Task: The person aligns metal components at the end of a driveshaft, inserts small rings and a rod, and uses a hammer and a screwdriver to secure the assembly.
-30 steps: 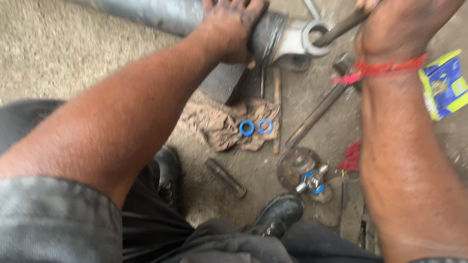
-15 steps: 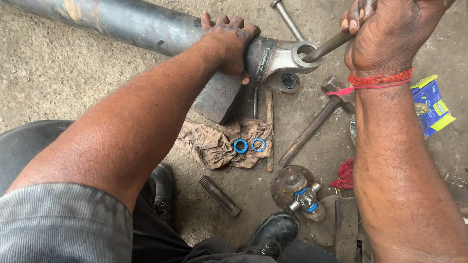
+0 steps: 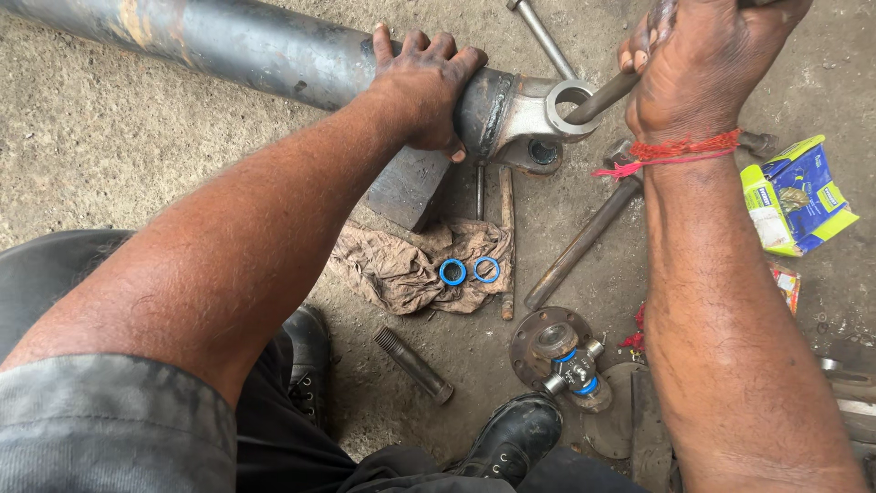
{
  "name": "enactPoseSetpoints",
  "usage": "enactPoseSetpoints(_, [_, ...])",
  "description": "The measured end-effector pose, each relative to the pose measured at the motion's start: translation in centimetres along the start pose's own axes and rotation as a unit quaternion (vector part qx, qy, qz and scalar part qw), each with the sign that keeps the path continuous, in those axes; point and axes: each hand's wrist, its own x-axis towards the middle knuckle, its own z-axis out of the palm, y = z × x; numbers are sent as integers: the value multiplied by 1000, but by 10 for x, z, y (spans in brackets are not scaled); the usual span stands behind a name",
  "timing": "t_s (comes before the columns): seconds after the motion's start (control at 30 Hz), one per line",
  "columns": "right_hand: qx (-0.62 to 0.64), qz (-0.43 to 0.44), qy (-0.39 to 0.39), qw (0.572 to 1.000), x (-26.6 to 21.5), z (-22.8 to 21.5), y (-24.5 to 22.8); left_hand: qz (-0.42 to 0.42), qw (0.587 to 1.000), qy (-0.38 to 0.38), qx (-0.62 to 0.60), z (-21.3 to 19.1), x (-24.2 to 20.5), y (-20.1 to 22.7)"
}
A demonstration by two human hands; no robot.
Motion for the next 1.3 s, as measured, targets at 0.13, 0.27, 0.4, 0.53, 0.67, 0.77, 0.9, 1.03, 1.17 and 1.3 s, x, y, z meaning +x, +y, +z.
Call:
enactPoseSetpoints(0.13, [-25,11,30,999,-4,12,2,5,1000,16,-2,0,-6,0])
enactPoseSetpoints(0.27, [6,19,74,997,-7,20,3,16,999,35,-9,-3,-9,1])
enactPoseSetpoints(0.4, [-8,-7,19,1000,-7,8,-4,15,999,23,-15,-4,-13,1])
enactPoseSetpoints(0.53, [-8,-19,-12,1000,-1,5,-6,6,1000,11,-3,-5,-13,3])
enactPoseSetpoints(0.67, [17,-7,37,999,-9,10,-2,6,1000,17,10,2,-14,4])
enactPoseSetpoints(0.77, [32,0,33,999,-6,2,-2,4,1000,21,12,1,-10,2])
enactPoseSetpoints(0.9, [30,0,21,999,-7,-12,1,1,1000,23,14,6,-9,2])
enactPoseSetpoints(1.03, [58,14,67,996,-4,-8,16,3,1000,18,14,3,-12,4])
enactPoseSetpoints(1.17, [64,6,63,996,-3,-8,16,11,999,30,7,-3,-15,4])
enactPoseSetpoints(1.3, [62,7,6,998,-5,-21,3,16,999,32,0,-1,-14,2])
